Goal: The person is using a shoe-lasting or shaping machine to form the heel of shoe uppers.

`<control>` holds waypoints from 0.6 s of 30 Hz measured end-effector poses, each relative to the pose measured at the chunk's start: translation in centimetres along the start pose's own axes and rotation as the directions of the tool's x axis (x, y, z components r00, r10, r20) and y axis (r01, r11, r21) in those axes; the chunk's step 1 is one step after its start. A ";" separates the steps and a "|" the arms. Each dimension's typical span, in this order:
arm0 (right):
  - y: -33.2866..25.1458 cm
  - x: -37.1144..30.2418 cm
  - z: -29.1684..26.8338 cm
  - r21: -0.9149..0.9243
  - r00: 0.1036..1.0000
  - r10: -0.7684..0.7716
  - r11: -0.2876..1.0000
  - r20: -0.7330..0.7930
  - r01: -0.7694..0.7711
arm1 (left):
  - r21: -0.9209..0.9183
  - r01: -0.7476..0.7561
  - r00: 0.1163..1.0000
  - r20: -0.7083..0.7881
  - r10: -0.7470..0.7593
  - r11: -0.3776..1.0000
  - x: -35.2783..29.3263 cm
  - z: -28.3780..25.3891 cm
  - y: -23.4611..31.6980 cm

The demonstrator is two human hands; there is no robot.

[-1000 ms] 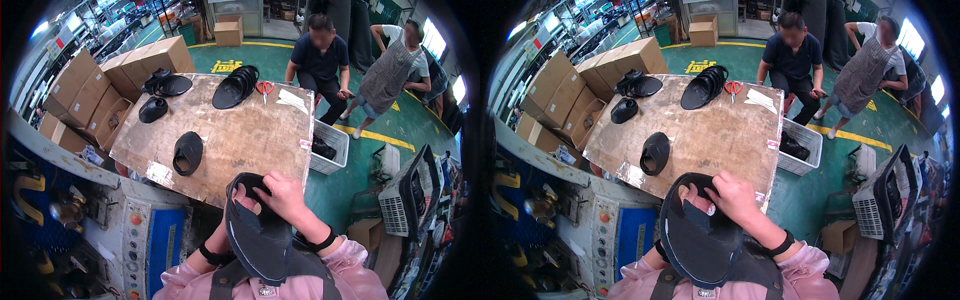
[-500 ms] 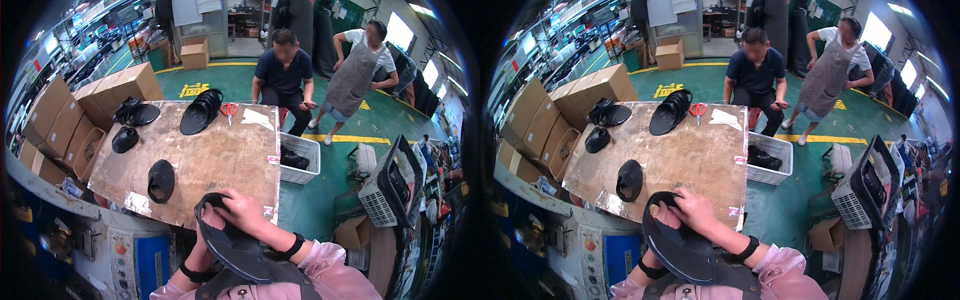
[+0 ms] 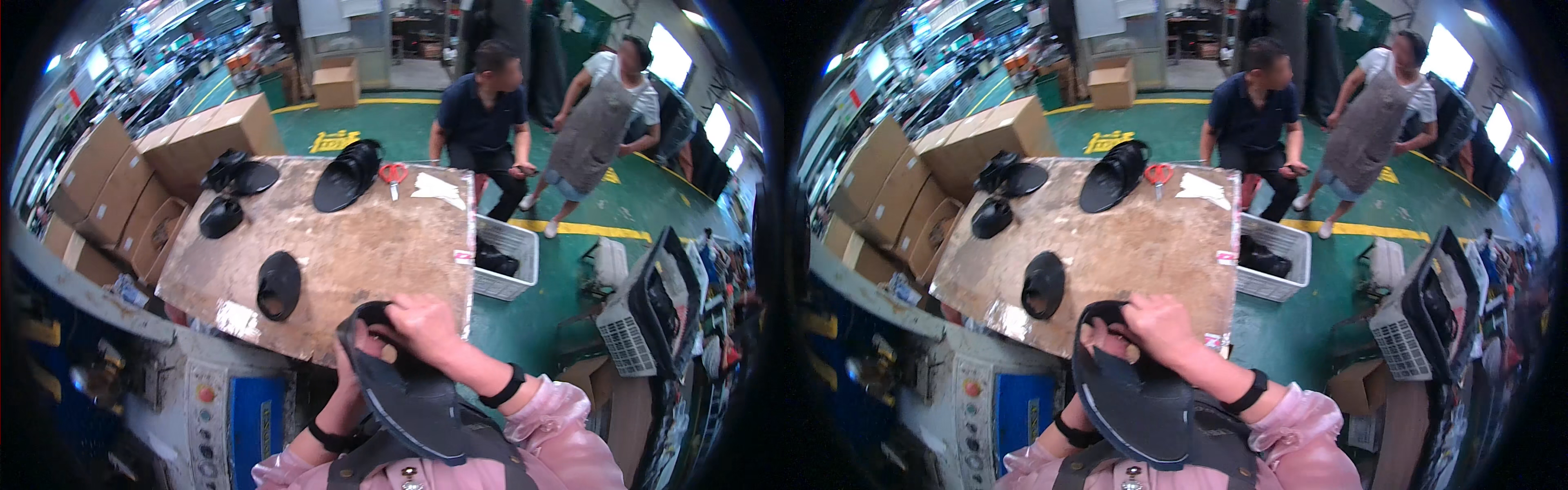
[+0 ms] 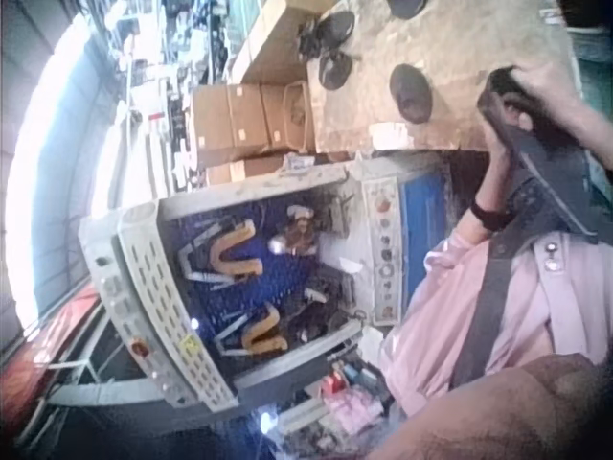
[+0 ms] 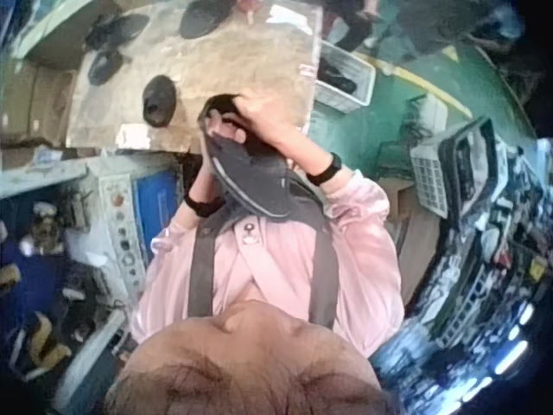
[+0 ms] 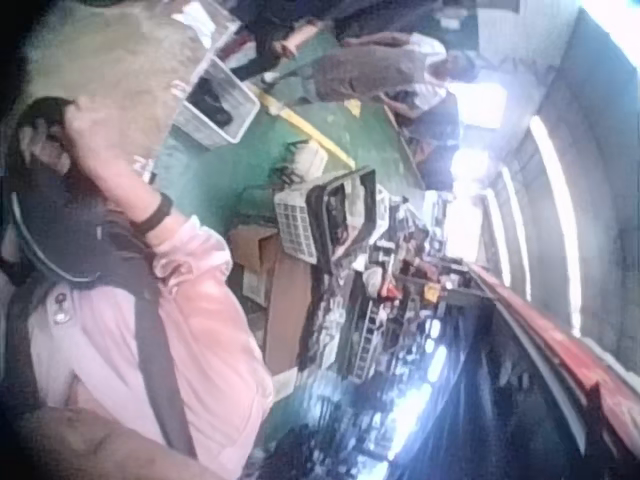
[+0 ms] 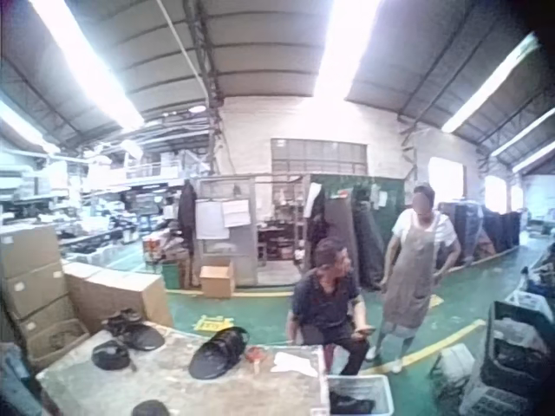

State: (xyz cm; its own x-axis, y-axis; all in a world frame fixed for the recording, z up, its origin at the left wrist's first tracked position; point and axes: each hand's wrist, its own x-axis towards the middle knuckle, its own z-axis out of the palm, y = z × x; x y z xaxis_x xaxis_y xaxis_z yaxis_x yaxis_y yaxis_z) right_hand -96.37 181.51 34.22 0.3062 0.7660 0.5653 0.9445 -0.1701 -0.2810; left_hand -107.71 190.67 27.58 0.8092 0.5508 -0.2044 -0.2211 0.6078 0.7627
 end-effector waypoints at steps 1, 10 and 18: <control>0.0 0.3 -0.4 0.012 1.000 0.005 1.000 0.002 -0.005 | -0.005 0.001 1.000 0.016 -0.001 1.000 -0.4 0.4 0.7; -1.9 1.9 -1.7 0.120 0.996 0.064 0.990 0.057 -0.071 | -0.137 -0.030 0.999 -0.022 0.027 0.990 -2.3 2.1 4.0; -1.5 2.1 -0.7 0.351 0.988 0.131 0.924 0.085 -0.153 | -0.147 0.051 0.997 -0.043 -0.058 0.988 -2.8 2.1 5.2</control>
State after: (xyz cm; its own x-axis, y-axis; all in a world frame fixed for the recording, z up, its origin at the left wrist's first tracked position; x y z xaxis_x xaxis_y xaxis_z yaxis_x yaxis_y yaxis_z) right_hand -97.04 182.96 36.33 0.4159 0.7871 0.4555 0.7839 -0.0564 -0.6183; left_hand -109.96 191.09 33.37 0.7965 0.5388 -0.2743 -0.2573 0.7126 0.6527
